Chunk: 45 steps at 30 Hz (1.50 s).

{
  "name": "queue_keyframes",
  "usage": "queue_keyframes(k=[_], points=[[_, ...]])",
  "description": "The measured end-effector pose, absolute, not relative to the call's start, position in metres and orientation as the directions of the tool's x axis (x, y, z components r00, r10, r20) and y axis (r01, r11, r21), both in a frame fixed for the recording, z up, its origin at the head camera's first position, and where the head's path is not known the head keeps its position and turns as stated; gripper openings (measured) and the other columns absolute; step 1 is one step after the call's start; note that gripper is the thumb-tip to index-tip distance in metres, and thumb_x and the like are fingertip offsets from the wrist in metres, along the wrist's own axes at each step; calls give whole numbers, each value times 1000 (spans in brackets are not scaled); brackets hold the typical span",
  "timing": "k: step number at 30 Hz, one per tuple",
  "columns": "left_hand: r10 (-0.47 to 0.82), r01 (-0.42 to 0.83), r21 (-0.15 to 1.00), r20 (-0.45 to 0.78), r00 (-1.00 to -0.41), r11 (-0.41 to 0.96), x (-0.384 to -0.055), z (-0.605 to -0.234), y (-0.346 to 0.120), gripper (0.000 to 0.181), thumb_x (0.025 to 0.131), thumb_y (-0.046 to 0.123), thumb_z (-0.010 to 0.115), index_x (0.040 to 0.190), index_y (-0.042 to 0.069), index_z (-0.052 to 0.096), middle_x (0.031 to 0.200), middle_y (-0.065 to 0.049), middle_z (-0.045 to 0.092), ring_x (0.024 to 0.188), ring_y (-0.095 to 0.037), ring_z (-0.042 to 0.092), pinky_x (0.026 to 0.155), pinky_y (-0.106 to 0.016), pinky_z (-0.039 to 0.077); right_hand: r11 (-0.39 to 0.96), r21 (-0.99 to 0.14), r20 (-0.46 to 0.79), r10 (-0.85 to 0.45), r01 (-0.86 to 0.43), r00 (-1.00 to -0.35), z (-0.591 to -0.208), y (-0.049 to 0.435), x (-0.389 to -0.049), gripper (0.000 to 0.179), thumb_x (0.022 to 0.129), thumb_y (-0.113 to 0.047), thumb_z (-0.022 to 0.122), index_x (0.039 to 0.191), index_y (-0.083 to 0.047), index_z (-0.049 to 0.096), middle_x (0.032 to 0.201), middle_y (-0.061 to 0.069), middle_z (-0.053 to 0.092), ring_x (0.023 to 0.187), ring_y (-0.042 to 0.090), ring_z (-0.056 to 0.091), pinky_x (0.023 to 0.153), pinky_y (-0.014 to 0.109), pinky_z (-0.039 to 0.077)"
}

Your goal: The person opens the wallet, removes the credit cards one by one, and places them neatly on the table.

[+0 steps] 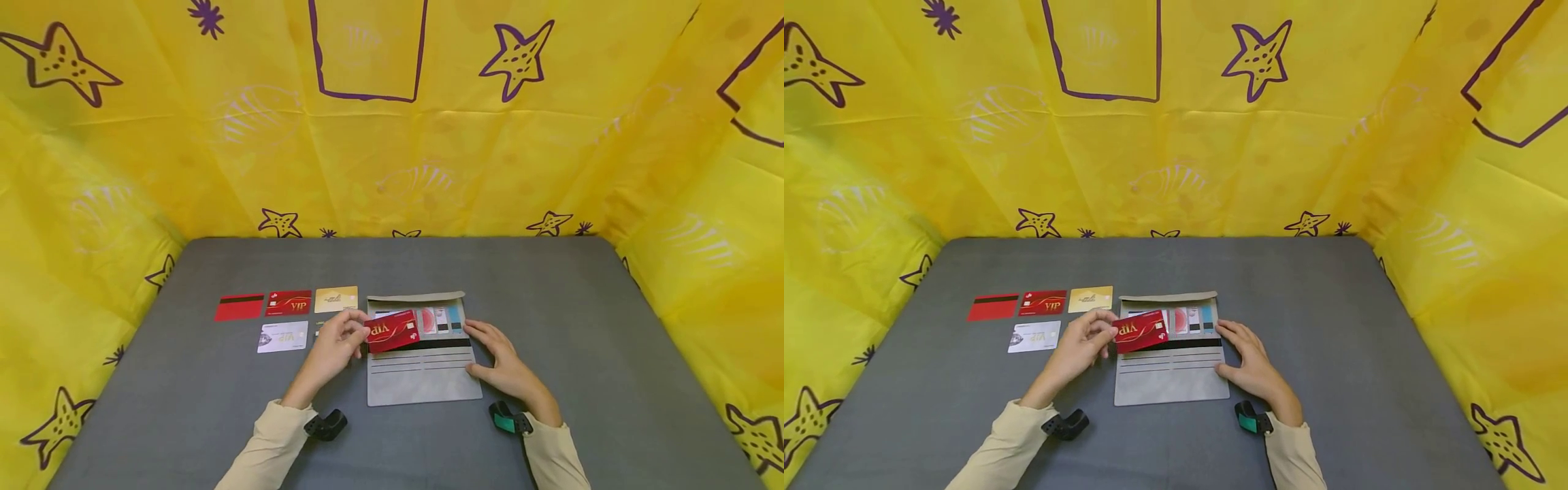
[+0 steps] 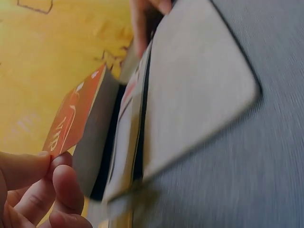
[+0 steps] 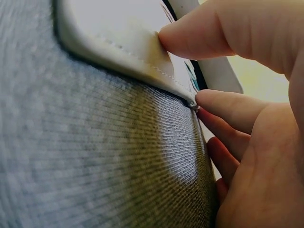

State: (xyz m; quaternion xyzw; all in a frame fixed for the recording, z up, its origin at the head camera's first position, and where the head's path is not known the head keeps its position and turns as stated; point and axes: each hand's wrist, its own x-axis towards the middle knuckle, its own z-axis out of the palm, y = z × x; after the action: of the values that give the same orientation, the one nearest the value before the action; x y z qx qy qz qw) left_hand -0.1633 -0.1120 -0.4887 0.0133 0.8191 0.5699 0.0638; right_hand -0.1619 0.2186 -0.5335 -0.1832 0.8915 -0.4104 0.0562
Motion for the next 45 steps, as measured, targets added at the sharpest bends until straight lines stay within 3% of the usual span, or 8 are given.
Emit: queue_keyframes(k=[19,31,40,45], points=[[-43,-33,855,-13,-999,517,-151,-476,-200,22,96,11,63,117,3,64,85,-16,67,64,-23,59,57,-25,47,592,-749,76,-371,-299,-926,-532,218,-161,67,79,-15,73,142,-5,51,151,12,45,140,40,32,105,68,23],[-75,12,779,75,-994,627,-144,-477,-237,20,95,11,64,114,5,65,77,-11,63,55,-6,47,55,-24,40,595,-746,75,-371,-299,-925,-534,218,-162,67,79,-16,73,142,-6,51,151,11,44,140,40,32,105,68,23],[-104,-3,772,82,-991,636,-139,-471,-266,20,97,12,63,114,2,64,75,-13,60,58,-19,53,54,-25,41,604,-740,67,-370,-295,-926,-533,218,-162,67,80,-17,73,142,-6,51,151,12,44,141,41,31,106,70,22],[-130,-42,753,58,-990,657,-137,-470,-282,22,99,14,60,116,1,62,77,-7,61,60,-15,52,54,-25,42,604,-743,62,-366,-288,-929,-533,217,-162,67,80,-17,73,142,-6,51,151,12,44,141,41,30,106,70,22]])
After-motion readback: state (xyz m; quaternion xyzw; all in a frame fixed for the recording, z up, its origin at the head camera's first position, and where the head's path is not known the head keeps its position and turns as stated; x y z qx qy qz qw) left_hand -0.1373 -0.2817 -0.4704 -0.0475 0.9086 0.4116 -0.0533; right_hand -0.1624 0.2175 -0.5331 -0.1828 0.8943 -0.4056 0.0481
